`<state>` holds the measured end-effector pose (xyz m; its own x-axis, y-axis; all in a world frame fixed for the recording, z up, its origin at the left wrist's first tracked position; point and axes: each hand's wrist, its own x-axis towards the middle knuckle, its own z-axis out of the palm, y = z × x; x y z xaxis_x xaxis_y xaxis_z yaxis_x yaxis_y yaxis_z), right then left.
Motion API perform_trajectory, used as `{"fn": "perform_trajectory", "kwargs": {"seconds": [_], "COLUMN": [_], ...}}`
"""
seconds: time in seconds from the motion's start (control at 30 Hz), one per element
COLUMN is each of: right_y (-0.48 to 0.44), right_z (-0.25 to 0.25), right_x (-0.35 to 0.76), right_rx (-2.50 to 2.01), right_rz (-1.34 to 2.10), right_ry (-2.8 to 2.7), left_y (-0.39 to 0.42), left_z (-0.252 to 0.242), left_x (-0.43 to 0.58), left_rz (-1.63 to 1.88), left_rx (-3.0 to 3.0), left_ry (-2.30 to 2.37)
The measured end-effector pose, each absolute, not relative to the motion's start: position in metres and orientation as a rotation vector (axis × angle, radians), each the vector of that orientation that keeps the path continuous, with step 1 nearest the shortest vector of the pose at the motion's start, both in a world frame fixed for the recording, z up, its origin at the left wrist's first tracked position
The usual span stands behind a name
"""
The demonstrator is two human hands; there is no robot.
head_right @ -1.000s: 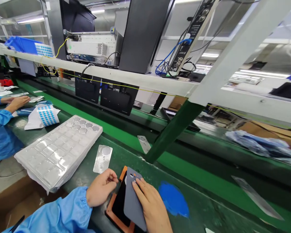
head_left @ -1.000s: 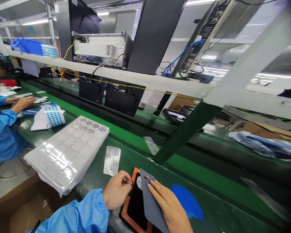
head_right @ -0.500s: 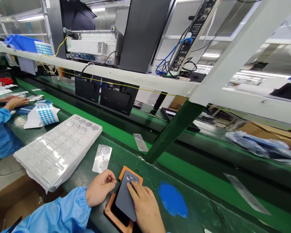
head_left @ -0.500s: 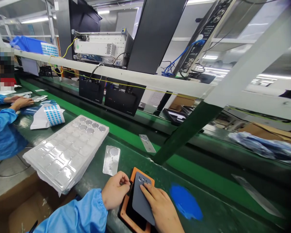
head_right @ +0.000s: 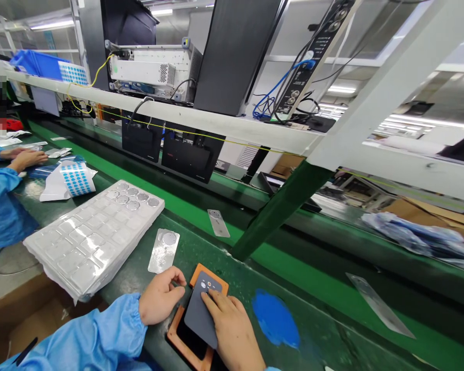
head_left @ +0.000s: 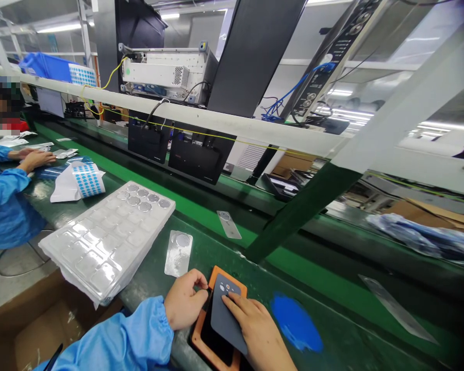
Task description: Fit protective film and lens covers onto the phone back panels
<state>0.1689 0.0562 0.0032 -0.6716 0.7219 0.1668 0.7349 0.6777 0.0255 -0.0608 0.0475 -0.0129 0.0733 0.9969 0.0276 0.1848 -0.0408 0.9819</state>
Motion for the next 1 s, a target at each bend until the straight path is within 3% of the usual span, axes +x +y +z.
{"fn": "perform_trajectory", "kwargs": {"seconds": [0.27, 0.7, 0.87, 1.0], "right_y": [0.059, 0.085, 0.127, 0.125], "right_z": [0.018, 0.034, 0.04, 0.046], "right_x": [0.158, 0.178, 0.142, 0.112], "right_rx": [-1.279, -1.164, -1.39, -1.566], "right_rz": [-0.018, 0.352, 0.059, -0.132], "right_ry": [-2.801, -2.827, -2.428, -2.406], "left_y": [0.073, 0.09, 0.085, 0.079], "left_z": [-0.013, -0.025, -0.02, -0.046], "left_x": [-0.052, -0.04, -0.035, -0.034], "left_rz": [1.121, 0.942, 1.102, 1.085], "left_rx": [1.899, 2.118, 2.029, 2.125], "left_ry": [1.193, 1.157, 1.213, 1.267]}}
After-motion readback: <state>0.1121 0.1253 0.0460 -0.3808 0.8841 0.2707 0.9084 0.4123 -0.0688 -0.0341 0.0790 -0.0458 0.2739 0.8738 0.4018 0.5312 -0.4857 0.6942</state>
